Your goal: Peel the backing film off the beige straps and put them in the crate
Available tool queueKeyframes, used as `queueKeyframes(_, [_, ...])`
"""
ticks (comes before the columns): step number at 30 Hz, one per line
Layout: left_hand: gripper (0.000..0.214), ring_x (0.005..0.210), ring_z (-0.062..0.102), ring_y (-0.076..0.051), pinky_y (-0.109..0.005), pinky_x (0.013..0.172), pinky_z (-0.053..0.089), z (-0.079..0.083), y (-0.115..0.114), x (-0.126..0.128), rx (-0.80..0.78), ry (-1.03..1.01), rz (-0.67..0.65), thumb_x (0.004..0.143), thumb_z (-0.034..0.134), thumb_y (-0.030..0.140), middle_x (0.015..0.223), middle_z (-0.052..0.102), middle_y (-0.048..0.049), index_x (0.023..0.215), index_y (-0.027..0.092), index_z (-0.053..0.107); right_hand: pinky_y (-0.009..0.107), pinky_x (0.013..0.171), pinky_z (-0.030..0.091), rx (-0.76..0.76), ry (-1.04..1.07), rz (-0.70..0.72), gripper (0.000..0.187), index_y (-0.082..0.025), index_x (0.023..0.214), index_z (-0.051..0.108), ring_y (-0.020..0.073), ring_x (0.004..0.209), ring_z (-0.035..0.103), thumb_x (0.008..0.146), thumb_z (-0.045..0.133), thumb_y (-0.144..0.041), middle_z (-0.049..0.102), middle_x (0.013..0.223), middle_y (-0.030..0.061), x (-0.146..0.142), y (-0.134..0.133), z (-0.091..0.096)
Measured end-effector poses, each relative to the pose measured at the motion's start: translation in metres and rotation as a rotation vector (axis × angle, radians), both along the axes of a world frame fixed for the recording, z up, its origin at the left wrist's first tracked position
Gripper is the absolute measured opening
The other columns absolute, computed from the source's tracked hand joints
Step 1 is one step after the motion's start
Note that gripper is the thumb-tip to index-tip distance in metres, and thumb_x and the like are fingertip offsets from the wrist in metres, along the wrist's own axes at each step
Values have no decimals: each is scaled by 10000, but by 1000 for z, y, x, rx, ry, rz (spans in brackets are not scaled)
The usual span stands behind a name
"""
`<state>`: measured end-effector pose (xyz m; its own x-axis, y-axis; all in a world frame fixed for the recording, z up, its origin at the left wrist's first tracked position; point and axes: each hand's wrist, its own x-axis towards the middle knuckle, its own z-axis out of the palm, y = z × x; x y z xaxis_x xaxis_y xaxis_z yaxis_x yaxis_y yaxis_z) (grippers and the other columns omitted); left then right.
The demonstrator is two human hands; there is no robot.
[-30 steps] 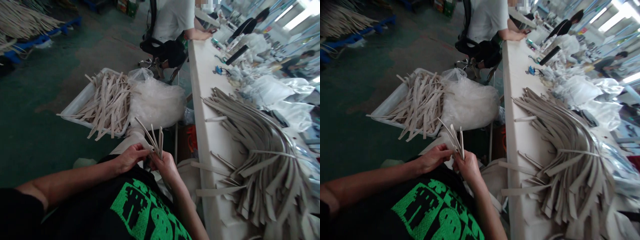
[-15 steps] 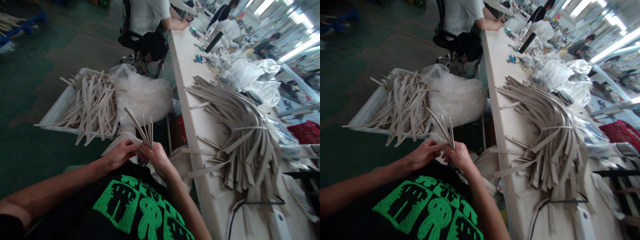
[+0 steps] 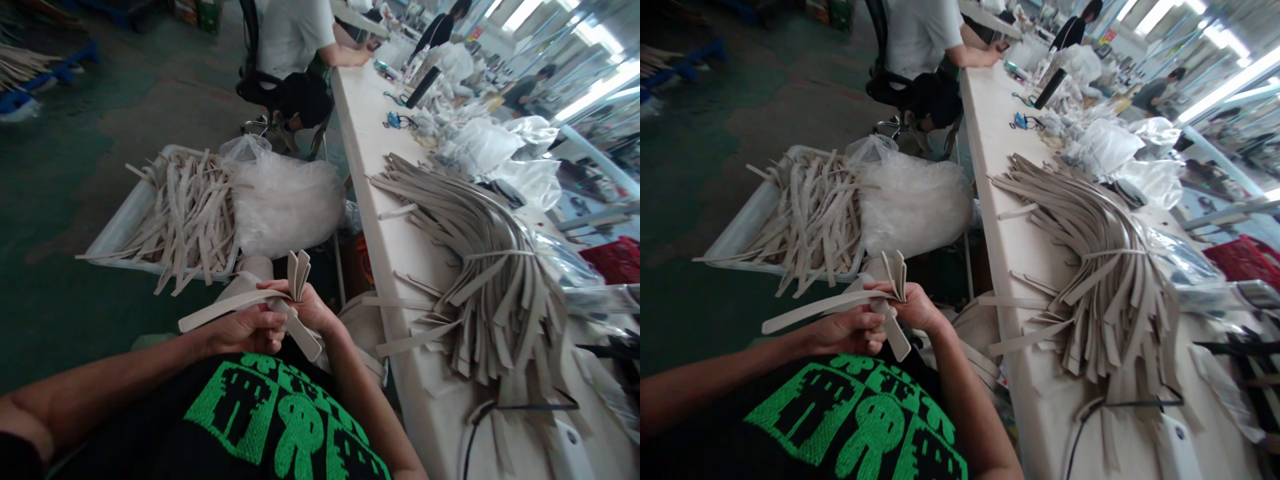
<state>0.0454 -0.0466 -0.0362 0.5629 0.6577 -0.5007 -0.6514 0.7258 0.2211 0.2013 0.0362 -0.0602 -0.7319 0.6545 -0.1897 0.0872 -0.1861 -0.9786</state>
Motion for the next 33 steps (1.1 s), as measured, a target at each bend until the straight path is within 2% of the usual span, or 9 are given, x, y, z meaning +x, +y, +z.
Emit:
queueKeyframes(3, [366,521,539,-72,-186,548,495,-14,-5,-6,22,-43,-115,598,999,284,606,579,20,790,121,734,264,756,547,-46,-15,-45,223,-178,847,762,169,799,682,777,759,-389,748,855,28,3,-3,-1])
queueKeyframes(6, [455,642,677,-148,-242,640,566,-48,-5,-17,-68,-28,-132,752,892,456,811,728,-100,966,83,742,195,473,401,-68,20,-190,350,-162,785,712,89,498,492,765,802,-500,669,658,2,16,-6,5])
queueKeyframes(10, [547,819,761,-263,-343,744,625,-94,19,-33,-303,56,147,988,578,537,971,759,-216,1142,21,672,190,375,268,-150,130,-190,526,-146,695,652,49,379,347,758,796,-648,622,553,11,43,-16,27])
queueKeyframes(13, [499,696,748,-248,-340,634,633,-109,53,-54,-441,145,478,1065,427,438,874,749,-188,1234,13,628,186,346,217,-231,104,-104,538,-145,702,638,39,346,317,768,797,-654,621,526,17,67,-27,43])
queueKeyframes(16, [410,522,679,-175,-253,495,581,-102,86,-85,-467,260,847,1097,326,311,701,692,-81,1256,67,615,181,336,189,-288,22,-66,531,-154,733,619,41,338,319,770,799,-653,624,522,18,85,-34,44])
queueKeyframes(19, [369,438,609,-90,-142,450,505,-82,104,-106,-394,307,1013,1105,298,240,620,640,-5,1186,112,635,182,353,188,-284,-36,-143,554,-161,705,590,43,356,331,777,775,-677,595,506,8,86,-36,32])
queueKeyframes(22, [267,482,644,-99,-157,461,514,-58,105,-95,-247,333,989,1070,416,180,690,702,-36,1073,124,677,191,379,213,-243,-55,-262,582,-164,676,562,45,385,348,757,773,-701,596,532,6,64,-32,18])
queueKeyframes(26, [193,602,718,-169,-251,557,595,-36,95,-49,-7,395,834,993,533,130,766,758,-88,936,118,717,200,389,241,-244,-76,-357,606,-174,698,558,52,391,344,702,767,-742,590,536,-13,26,-22,1])
queueKeyframes(33, [119,668,738,-179,-245,655,617,-30,84,-5,164,447,731,901,694,202,748,776,-78,829,127,752,216,391,262,-213,-170,-379,579,-167,728,593,66,387,389,701,738,-727,644,563,2,0,-18,-30])
